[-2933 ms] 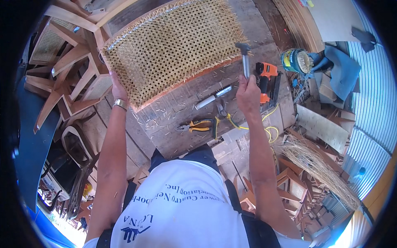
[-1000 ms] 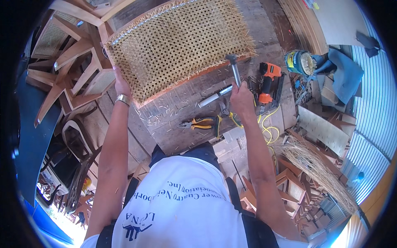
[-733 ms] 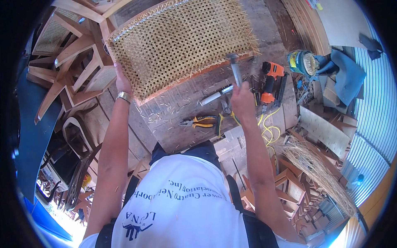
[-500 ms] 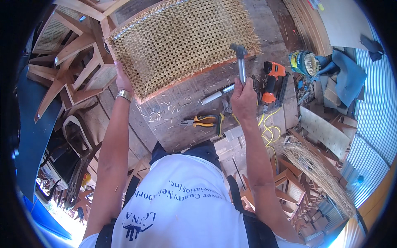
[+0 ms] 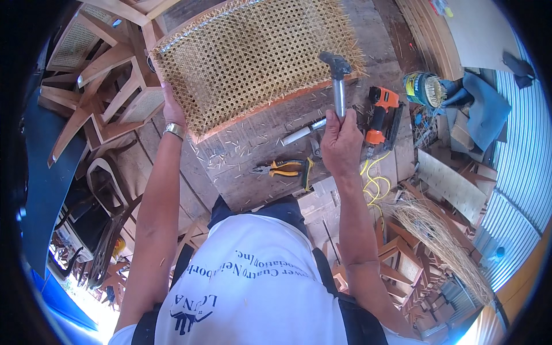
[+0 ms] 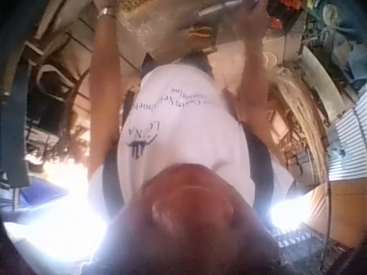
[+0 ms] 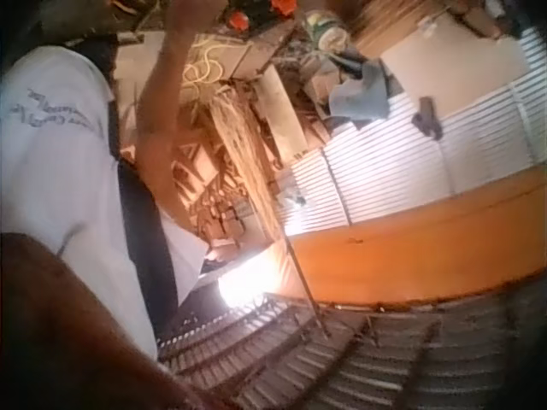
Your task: Installing a woven cane seat onto a wooden chair frame using a staple gun and hammer.
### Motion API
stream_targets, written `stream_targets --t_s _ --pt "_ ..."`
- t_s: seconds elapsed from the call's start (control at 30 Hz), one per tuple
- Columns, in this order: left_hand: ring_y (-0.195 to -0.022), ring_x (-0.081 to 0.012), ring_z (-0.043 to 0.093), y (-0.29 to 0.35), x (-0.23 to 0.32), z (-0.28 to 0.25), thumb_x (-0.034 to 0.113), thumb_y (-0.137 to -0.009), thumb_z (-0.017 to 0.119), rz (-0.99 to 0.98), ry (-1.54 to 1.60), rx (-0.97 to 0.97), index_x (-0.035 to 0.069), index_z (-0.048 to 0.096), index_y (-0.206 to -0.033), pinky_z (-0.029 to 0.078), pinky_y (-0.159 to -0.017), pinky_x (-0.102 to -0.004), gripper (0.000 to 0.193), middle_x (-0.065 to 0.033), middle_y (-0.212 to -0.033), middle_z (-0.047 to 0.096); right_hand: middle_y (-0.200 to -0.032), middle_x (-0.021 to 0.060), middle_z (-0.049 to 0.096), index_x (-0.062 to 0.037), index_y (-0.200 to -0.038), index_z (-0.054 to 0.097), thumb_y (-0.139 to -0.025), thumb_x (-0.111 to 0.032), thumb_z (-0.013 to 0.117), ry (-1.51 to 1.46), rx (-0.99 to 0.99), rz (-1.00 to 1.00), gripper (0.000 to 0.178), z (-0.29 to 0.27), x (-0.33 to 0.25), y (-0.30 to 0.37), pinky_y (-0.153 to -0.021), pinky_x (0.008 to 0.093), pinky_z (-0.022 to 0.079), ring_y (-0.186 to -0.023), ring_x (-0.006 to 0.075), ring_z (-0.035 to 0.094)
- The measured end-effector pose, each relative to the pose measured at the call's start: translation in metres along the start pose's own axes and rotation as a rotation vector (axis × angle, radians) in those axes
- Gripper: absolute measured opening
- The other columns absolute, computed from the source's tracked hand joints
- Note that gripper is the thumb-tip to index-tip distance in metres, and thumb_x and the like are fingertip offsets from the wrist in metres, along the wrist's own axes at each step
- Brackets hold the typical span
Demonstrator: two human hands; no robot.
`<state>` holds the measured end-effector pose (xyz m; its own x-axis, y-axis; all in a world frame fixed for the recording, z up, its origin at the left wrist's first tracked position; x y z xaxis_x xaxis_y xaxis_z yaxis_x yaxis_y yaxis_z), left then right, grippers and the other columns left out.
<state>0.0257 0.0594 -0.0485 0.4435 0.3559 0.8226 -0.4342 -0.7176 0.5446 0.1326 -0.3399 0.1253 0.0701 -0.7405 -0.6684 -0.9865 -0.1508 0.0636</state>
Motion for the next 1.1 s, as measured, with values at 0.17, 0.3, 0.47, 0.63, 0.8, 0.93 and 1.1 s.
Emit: stream_targets --t_s 0.17,0.3,0.47,0.63,0.8,0.93,1.1 --pt "-0.135 -0.0222 0.042 0.001 0.000 0.006 0.079 -0.086 0.037 0.023 0.001 -0.008 0.004 0.034 -0.150 0.029 -0.112 -0.0348 0.099 -0.0113 -0.152 0.040 -0.069 0.0249 0.059 -0.0017 -0.093 0.045 -0.101 -0.035 0.048 0.128 -0.091 0.089 0.034 0.028 0.048 0.003 -0.058 0.0547 0.042 -0.069 0.0478 0.061" --pt "-0.135 -0.0225 0.042 0.000 0.008 0.009 0.079 -0.086 0.038 0.023 0.066 -0.040 0.002 0.034 -0.150 0.029 -0.112 -0.0345 0.100 -0.0115 -0.151 0.040 -0.074 0.0284 0.061 -0.0009 -0.093 0.048 -0.101 -0.037 0.045 0.207 -0.270 0.185 0.037 0.039 0.067 0.002 -0.063 0.0580 0.043 -0.076 0.0502 0.062" --pt "-0.129 -0.0228 0.048 0.000 0.000 -0.002 0.080 -0.085 0.040 0.010 0.026 0.005 0.000 0.036 -0.148 0.034 -0.109 -0.0349 0.102 -0.0133 -0.147 0.045 -0.076 0.0298 0.062 -0.0004 -0.090 0.046 -0.100 -0.033 0.050 0.061 -0.056 0.118 0.035 0.021 0.039 -0.001 -0.060 0.0576 0.043 -0.077 0.0506 0.062" --pt "-0.132 -0.0220 0.044 -0.006 0.003 0.007 0.079 -0.087 0.038 -0.001 0.046 -0.040 0.005 0.034 -0.150 0.030 -0.111 -0.0336 0.098 -0.0105 -0.149 0.043 -0.076 0.0303 0.061 -0.0005 -0.094 0.050 -0.101 -0.037 0.048 0.248 -0.218 0.180 0.037 0.038 0.080 -0.005 -0.063 0.0560 0.042 -0.079 0.0514 0.060" --pt "-0.135 -0.0240 0.041 -0.001 -0.003 -0.005 0.079 -0.087 0.038 -0.027 0.049 -0.064 0.006 0.031 -0.152 0.026 -0.114 -0.0360 0.098 -0.0108 -0.153 0.037 -0.069 0.0281 0.059 -0.0022 -0.089 0.044 -0.100 -0.038 0.049 0.066 -0.036 0.028 0.038 0.021 0.032 0.003 -0.057 0.0572 0.042 -0.072 0.0510 0.060" --pt "-0.136 -0.0251 0.040 0.001 -0.004 0.004 0.081 -0.085 0.037 -0.035 0.024 -0.043 0.004 0.032 -0.151 0.027 -0.113 -0.0359 0.101 -0.0148 -0.153 0.037 -0.070 0.0278 0.061 -0.0015 -0.092 0.046 -0.101 -0.038 0.048 0.257 -0.196 0.140 0.037 0.049 0.075 0.005 -0.060 0.0576 0.043 -0.072 0.0501 0.061" --pt "-0.135 -0.0230 0.041 0.000 0.001 -0.001 0.081 -0.085 0.035 0.029 -0.032 -0.031 0.004 0.034 -0.150 0.028 -0.112 -0.0353 0.101 -0.0129 -0.153 0.038 -0.072 0.0283 0.061 -0.0012 -0.094 0.047 -0.101 -0.039 0.047 0.147 -0.148 0.126 0.038 0.035 0.047 0.007 -0.061 0.0588 0.043 -0.073 0.0510 0.061"
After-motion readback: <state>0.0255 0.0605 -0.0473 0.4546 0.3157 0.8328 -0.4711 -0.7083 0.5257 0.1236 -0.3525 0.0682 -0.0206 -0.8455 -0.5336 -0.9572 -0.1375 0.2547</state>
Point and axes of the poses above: each hand's wrist, its own y-axis away from the middle knuckle, its own z-axis out of the palm, x = y × z, the point moved 6 cm from there along -y, towards the middle knuckle
